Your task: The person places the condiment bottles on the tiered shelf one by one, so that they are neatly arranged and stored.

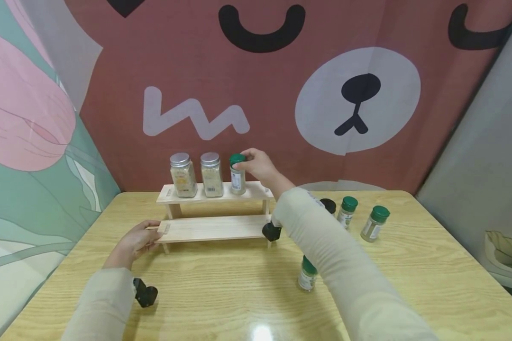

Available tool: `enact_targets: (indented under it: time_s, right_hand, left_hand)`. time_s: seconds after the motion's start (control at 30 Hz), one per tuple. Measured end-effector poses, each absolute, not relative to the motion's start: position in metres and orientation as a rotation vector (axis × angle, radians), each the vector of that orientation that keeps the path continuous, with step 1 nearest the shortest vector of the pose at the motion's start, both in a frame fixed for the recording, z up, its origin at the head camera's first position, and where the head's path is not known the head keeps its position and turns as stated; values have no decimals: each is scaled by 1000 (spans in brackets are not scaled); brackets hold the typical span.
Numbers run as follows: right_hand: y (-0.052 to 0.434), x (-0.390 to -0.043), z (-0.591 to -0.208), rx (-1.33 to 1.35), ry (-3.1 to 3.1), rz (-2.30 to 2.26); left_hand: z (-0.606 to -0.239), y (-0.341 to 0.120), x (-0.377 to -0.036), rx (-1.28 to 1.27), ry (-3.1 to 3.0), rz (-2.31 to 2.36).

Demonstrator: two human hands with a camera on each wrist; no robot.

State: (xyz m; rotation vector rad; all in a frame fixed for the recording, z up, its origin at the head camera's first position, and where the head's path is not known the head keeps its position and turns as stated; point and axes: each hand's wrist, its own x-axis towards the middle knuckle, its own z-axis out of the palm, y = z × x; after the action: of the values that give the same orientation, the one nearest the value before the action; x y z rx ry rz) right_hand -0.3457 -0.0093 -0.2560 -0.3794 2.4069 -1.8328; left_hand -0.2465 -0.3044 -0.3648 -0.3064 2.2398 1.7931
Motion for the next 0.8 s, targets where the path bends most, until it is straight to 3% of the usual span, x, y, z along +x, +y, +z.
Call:
enact_targets:
  time_s: [0.43, 0.8]
  right_hand:
    - [-5, -335, -244, -300, 2429, -1767]
    - [15, -311, -236, -404, 2400, -1746]
  left_hand:
    - [-367, -304, -246, -293, 2260, 1782]
    - [-365, -304, -244, -300, 2256, 1785]
